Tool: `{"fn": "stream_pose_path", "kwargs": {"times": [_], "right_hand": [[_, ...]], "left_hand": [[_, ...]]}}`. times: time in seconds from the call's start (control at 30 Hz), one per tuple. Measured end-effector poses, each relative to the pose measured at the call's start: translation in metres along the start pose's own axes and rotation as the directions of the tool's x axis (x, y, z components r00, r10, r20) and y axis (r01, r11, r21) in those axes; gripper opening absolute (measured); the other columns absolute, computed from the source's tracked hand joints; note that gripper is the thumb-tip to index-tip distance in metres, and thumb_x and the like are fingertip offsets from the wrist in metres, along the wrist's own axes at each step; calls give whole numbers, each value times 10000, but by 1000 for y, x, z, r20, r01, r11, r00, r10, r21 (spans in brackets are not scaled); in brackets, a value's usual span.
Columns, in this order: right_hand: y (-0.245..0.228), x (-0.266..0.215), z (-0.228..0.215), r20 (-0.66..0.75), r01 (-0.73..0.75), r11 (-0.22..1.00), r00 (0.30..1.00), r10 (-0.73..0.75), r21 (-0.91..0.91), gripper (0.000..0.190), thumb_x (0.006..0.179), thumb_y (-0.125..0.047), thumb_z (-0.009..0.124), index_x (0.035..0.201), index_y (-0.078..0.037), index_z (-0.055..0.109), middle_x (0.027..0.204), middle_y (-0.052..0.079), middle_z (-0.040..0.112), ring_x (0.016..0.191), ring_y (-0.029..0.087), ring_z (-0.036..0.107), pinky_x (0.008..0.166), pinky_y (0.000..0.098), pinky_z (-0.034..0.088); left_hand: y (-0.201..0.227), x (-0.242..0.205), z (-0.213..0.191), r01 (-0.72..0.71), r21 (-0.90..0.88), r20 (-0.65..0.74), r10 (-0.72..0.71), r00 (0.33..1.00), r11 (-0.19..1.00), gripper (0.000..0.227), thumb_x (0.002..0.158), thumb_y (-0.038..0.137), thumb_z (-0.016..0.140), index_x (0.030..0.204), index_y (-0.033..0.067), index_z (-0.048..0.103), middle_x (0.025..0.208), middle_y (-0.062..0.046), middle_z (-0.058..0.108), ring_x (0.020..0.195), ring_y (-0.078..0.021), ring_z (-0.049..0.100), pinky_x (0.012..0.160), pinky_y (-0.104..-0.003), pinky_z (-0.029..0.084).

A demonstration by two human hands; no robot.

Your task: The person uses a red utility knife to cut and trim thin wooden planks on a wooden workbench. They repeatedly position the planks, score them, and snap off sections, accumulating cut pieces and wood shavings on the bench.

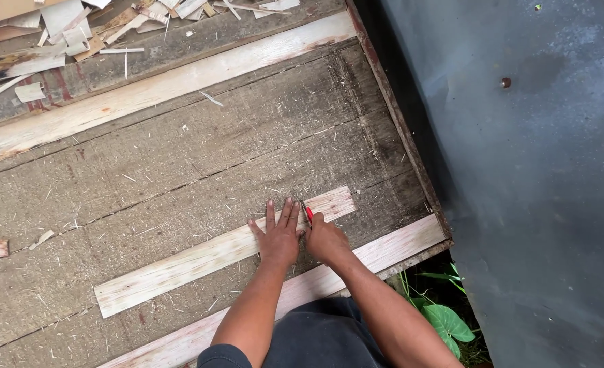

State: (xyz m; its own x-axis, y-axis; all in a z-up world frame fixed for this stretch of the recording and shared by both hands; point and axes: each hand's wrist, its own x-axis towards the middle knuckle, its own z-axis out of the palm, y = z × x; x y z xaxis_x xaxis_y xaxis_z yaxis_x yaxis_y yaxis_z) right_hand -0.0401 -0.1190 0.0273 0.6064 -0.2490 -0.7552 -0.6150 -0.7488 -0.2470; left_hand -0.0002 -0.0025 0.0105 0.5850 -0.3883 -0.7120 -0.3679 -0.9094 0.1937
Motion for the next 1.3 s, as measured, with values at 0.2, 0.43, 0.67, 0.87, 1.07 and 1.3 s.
{"fn": "stream_pose_path", "kwargs": {"times": [0.2, 0.43, 0.67, 0.87, 1.07, 1.3], "right_hand": [[2, 5, 1, -5, 6, 1000, 1000, -5, 12, 382, 1024, -356, 403, 1200, -28, 487, 1090, 307, 696, 1083, 533, 683, 854, 592, 565], [-18, -23, -30, 53, 2, 1000, 999, -4, 26, 400, 1026, -323, 387, 1234, 5, 483, 1086, 314, 701, 1094, 529, 680, 888, 593, 554], [-37, -45, -58, 134, -6, 999, 991, -1, 53, 464, 962, -343, 412, 1219, 35, 495, 1034, 319, 715, 1055, 530, 691, 843, 606, 554], [-13, -14, -31, 141, 12, 1000, 990, -14, 18, 373, 981, -197, 363, 1230, 62, 463, 812, 262, 713, 626, 432, 723, 642, 535, 592], [-18, -32, -34, 147, 11, 999, 989, -17, 46, 364, 1021, -230, 352, 1208, 55, 479, 789, 239, 717, 602, 395, 729, 587, 496, 592], [-21, -55, -39, 120, 27, 998, 992, -32, 48, 370, 1039, -255, 342, 1230, 35, 470, 986, 283, 721, 878, 474, 743, 754, 563, 591]], "left_hand": [[-1, 1, 2, -7, -7, -13, 7, 1000, 1000, 685, 1083, 455, 363, 1665, 331, 23, 1736, 152, -106, 1589, -335, -129, 1177, -799, 62], [-3, 5, 8, -9, -3, -27, 9, 1000, 1000, 689, 1082, 452, 367, 1665, 328, 21, 1735, 150, -114, 1587, -345, -130, 1173, -803, 70], [-4, 8, 12, -3, -3, -30, 3, 1000, 1000, 699, 1076, 455, 390, 1662, 345, 27, 1733, 161, -108, 1587, -341, -135, 1170, -809, 72], [3, 4, 1, 16, 19, 2, -16, 1000, 1000, 681, 1085, 459, 340, 1662, 346, -4, 1726, 165, -140, 1583, -327, -163, 1177, -800, 50], [4, -6, -10, 22, 28, 34, -23, 999, 999, 678, 1092, 458, 314, 1664, 338, -32, 1726, 154, -160, 1581, -332, -174, 1188, -787, 48], [3, -2, -9, 17, 45, 35, -19, 999, 999, 690, 1092, 456, 313, 1662, 330, -54, 1724, 143, -181, 1576, -348, -185, 1174, -800, 38]]}}
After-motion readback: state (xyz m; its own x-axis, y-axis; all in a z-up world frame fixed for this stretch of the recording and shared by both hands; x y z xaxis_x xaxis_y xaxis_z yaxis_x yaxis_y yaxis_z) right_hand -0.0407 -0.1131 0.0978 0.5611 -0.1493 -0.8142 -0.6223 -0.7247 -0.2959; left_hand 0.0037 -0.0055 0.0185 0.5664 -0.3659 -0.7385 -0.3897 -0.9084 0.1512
